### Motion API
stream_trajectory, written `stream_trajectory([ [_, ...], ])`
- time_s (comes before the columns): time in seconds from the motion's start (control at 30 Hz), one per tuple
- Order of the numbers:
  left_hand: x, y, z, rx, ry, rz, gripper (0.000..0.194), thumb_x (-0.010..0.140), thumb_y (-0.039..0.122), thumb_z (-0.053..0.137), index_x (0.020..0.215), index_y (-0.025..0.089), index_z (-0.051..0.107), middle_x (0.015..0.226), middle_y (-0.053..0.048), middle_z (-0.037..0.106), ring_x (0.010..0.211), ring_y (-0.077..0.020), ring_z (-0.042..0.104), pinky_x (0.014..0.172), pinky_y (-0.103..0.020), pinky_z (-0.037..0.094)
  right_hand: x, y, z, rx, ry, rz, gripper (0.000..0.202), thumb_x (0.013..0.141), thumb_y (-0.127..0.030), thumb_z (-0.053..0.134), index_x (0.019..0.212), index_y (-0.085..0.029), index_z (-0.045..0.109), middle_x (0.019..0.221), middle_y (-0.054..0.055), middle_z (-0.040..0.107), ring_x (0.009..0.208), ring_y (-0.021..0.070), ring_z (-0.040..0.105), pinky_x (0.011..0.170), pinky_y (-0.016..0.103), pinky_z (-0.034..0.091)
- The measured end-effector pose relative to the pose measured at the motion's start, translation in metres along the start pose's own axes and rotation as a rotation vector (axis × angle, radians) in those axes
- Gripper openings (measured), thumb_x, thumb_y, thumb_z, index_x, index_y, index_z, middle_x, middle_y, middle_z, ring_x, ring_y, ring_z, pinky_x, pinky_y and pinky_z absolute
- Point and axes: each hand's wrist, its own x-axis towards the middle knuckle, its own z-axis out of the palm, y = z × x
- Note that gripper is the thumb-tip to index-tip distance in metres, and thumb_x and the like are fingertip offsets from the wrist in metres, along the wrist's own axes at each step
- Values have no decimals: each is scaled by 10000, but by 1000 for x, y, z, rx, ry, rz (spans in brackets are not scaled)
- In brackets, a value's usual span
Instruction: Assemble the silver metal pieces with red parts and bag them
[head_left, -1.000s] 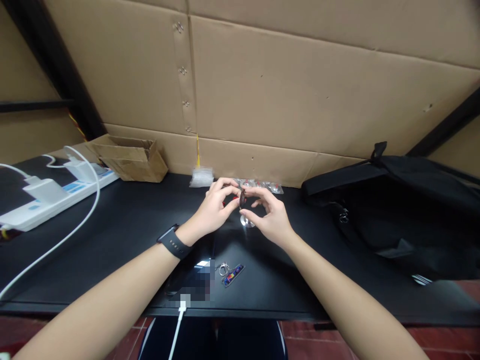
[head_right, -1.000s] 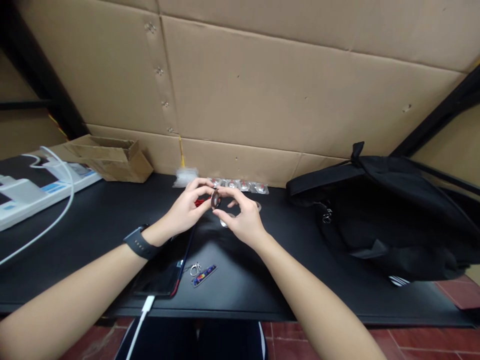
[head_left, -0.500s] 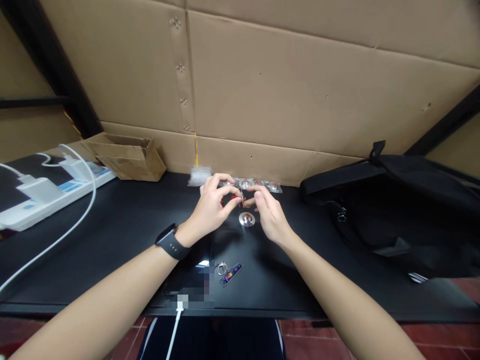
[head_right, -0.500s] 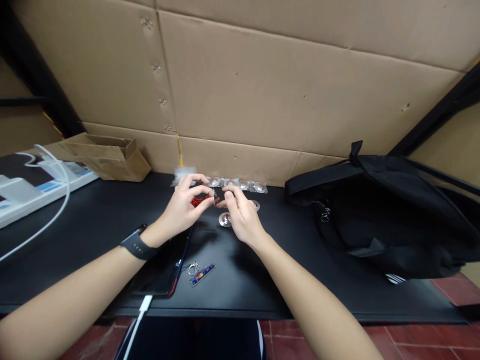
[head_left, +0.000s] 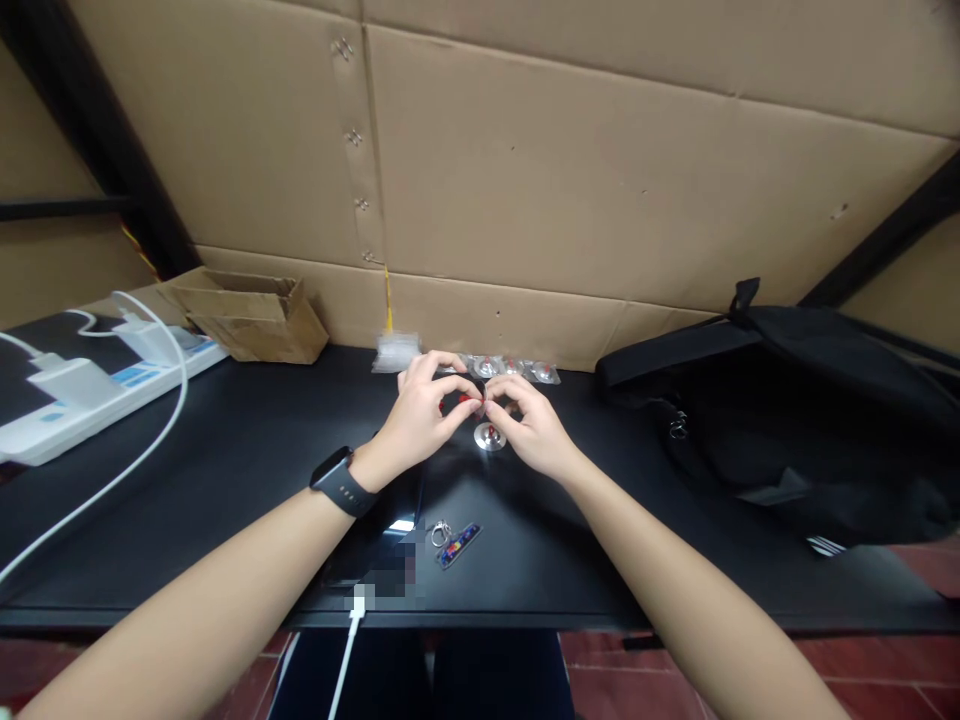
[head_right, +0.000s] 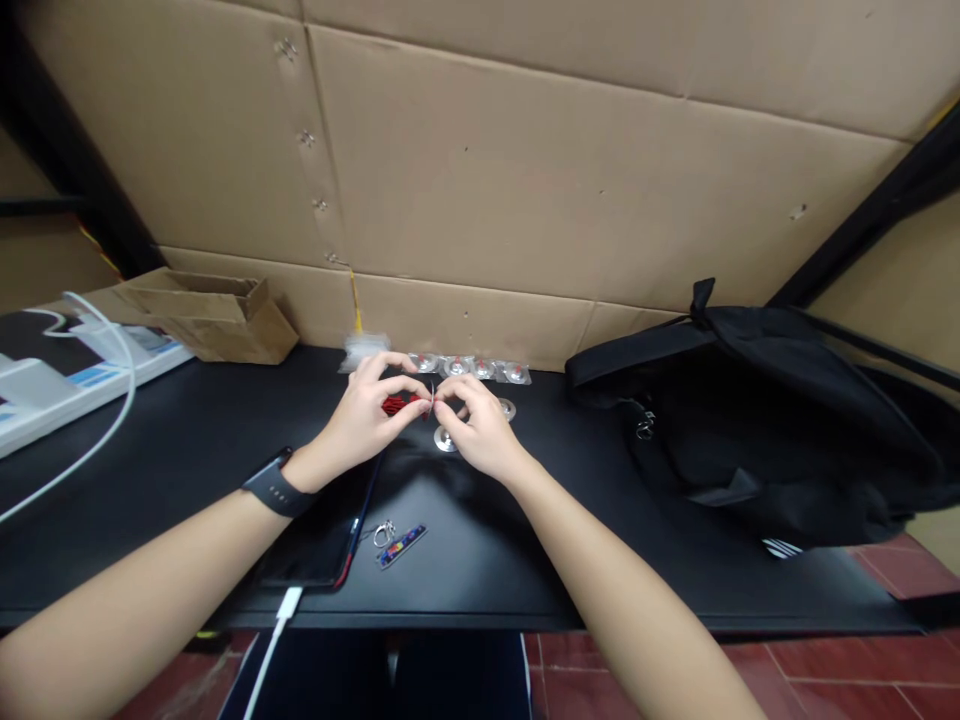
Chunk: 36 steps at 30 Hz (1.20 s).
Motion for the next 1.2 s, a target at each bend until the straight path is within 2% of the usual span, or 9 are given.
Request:
stream_trajectory([
  [0.17, 2, -3, -2, -92, 5, -59, 141, 995, 293, 535, 1078, 238, 635, 1195, -58, 606, 1196, -242, 536, 1050, -428, 383, 0, 5, -2, -91, -15, 13, 87, 936, -238, 599, 898, -207, 671, 1150, 73, 609, 1081, 206, 603, 803, 306, 503],
  [0.23, 2, -3, -3, -120, -39, -58, 196, 1021, 318, 476, 1143, 250, 614, 1238, -59, 601, 1218, -242, 525, 1060, -426, 379, 0, 8, -3, -129, -21, -4, 81, 929, -231, 605, 901, -210, 678, 1159, 75, 608, 1105, 213, 594, 825, 318, 501],
  [0.4, -2, -2, -2, 6, -205, -18, 231, 925, 422, 627, 1116, 297, 662, 1349, -40, 561, 1287, -294, 453, 1073, -489, 346, -1, 12, -4, -225, -70, -60, 50, 898, -216, 644, 897, -217, 694, 1185, 79, 602, 1182, 242, 554, 1045, 426, 426],
  [0.53, -6, -7, 4, 99, -286, -29, 228, 839, 380, 695, 1047, 288, 682, 1360, -36, 566, 1287, -325, 433, 1036, -520, 364, -1, 13, -6, -251, -65, -36, 63, 896, -205, 637, 879, -217, 697, 1201, 82, 599, 1202, 247, 542, 1069, 444, 406],
  [0.63, -7, -12, 8, 115, -295, -41, 246, 824, 372, 706, 1058, 296, 698, 1327, -34, 591, 1260, -326, 448, 1024, -523, 370, -1, 12, -7, -257, -42, -35, 64, 892, -194, 638, 874, -215, 695, 1213, 83, 596, 1212, 249, 539, 1078, 450, 397],
  [0.8, -4, -13, 7, 82, -243, -46, 104, 877, 374, 691, 932, 308, 749, 1277, -13, 625, 1243, -301, 462, 989, -486, 373, -1, 12, -6, -257, -67, -49, 59, 902, -212, 643, 887, -212, 699, 1206, 87, 594, 1209, 243, 541, 1073, 434, 405],
  [1.0, -3, -14, 6, 82, -272, -41, 91, 873, 367, 709, 857, 288, 750, 1200, -14, 663, 1209, -291, 472, 957, -466, 354, -1, 12, -4, -298, -89, -38, 109, 950, -247, 592, 943, -221, 697, 1178, 75, 619, 1158, 224, 556, 1045, 403, 422],
  [1.1, -3, -17, 7, 117, -286, -53, 115, 879, 361, 686, 846, 261, 732, 1155, -26, 676, 1179, -290, 478, 940, -458, 343, -2, 13, -9, -410, -152, 27, 118, 924, -276, 627, 1000, -228, 704, 1088, 65, 657, 1063, 223, 592, 965, 381, 456],
  [1.2, -3, -19, 6, 151, -295, -55, 106, 884, 338, 663, 866, 243, 707, 1097, -36, 689, 1135, -286, 496, 914, -445, 331, -3, 15, -13, -544, -266, 69, 123, 858, -301, 705, 957, -233, 726, 953, 45, 688, 904, 211, 636, 826, 337, 469],
])
